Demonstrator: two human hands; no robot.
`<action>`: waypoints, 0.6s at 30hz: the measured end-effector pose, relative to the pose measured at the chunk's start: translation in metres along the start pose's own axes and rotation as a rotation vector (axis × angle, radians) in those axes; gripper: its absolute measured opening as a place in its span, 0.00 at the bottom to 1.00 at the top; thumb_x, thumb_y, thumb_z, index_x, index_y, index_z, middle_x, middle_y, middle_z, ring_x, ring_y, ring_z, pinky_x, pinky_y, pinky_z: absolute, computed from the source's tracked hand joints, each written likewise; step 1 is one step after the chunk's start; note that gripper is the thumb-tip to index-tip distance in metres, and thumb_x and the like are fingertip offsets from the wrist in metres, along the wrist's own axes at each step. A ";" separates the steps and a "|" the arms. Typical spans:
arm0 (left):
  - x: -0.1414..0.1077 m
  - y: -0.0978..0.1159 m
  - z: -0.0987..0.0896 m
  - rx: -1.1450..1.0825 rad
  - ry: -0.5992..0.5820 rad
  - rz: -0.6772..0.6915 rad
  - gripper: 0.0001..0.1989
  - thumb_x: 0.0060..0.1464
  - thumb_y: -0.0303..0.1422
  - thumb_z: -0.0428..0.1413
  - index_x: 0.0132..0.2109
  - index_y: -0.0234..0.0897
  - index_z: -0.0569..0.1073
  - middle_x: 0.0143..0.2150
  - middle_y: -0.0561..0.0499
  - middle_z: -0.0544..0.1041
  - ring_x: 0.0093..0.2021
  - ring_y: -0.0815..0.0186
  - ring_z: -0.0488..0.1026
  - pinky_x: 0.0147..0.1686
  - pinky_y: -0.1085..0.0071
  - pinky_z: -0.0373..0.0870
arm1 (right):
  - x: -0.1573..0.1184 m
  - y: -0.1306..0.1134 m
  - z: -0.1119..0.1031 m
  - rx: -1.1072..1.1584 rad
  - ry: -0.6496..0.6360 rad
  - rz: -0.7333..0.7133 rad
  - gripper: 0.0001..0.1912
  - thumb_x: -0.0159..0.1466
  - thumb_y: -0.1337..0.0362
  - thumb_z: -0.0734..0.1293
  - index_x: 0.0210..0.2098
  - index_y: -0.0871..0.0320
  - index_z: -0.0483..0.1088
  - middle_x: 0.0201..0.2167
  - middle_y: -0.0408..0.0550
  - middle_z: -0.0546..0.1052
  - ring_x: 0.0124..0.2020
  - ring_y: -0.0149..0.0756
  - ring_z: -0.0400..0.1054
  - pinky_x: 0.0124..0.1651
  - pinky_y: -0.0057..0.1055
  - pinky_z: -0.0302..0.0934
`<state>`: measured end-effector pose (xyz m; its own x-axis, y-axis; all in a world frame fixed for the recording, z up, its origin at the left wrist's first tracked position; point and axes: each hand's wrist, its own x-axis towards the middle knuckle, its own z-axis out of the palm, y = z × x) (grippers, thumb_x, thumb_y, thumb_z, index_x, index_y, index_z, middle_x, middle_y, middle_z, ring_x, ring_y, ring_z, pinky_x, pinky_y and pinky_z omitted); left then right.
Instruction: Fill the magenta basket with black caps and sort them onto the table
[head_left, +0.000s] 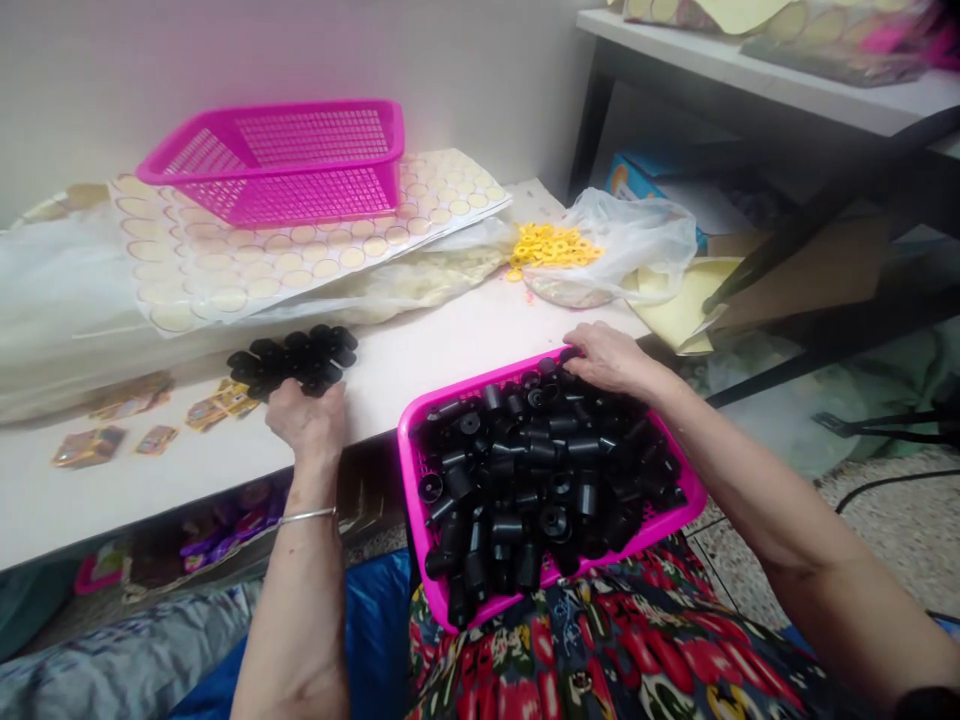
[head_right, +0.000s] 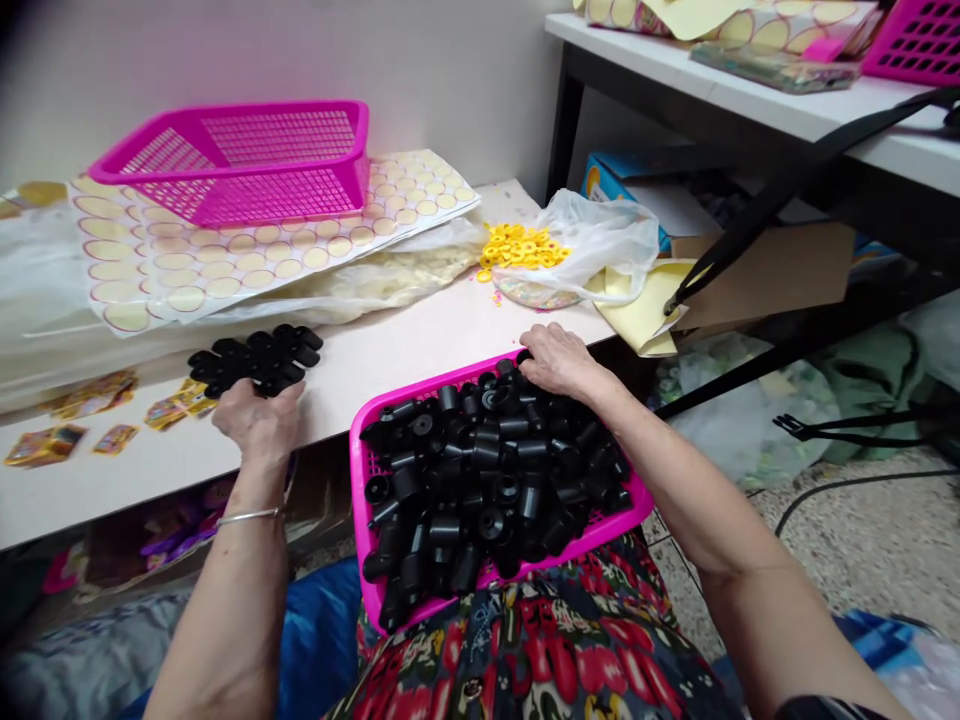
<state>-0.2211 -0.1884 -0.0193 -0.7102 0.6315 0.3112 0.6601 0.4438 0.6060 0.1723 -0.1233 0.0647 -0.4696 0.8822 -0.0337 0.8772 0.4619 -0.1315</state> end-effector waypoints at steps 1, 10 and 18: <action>-0.008 0.008 -0.002 0.044 0.068 0.027 0.16 0.45 0.39 0.59 0.38 0.31 0.73 0.39 0.39 0.73 0.41 0.51 0.69 0.38 0.60 0.63 | 0.002 -0.001 -0.001 -0.020 -0.027 0.006 0.13 0.60 0.61 0.62 0.38 0.61 0.73 0.41 0.57 0.75 0.41 0.47 0.66 0.36 0.35 0.57; -0.127 0.116 -0.030 -0.297 -0.790 1.160 0.12 0.56 0.36 0.57 0.45 0.37 0.75 0.46 0.45 0.74 0.44 0.59 0.68 0.45 0.63 0.66 | -0.007 0.002 -0.001 0.121 0.060 0.045 0.16 0.59 0.60 0.63 0.43 0.60 0.74 0.34 0.53 0.77 0.36 0.44 0.68 0.35 0.34 0.56; -0.148 0.131 -0.023 0.037 -0.877 1.298 0.03 0.52 0.29 0.57 0.36 0.34 0.74 0.46 0.43 0.72 0.43 0.56 0.65 0.41 0.60 0.66 | -0.053 -0.003 0.008 1.430 0.218 0.191 0.17 0.52 0.59 0.73 0.39 0.59 0.75 0.26 0.43 0.75 0.23 0.29 0.67 0.26 0.28 0.62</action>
<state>-0.0349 -0.2385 0.0313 0.6767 0.7328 0.0711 0.6990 -0.6698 0.2506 0.1939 -0.1725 0.0587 -0.2214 0.9747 -0.0322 0.0159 -0.0294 -0.9994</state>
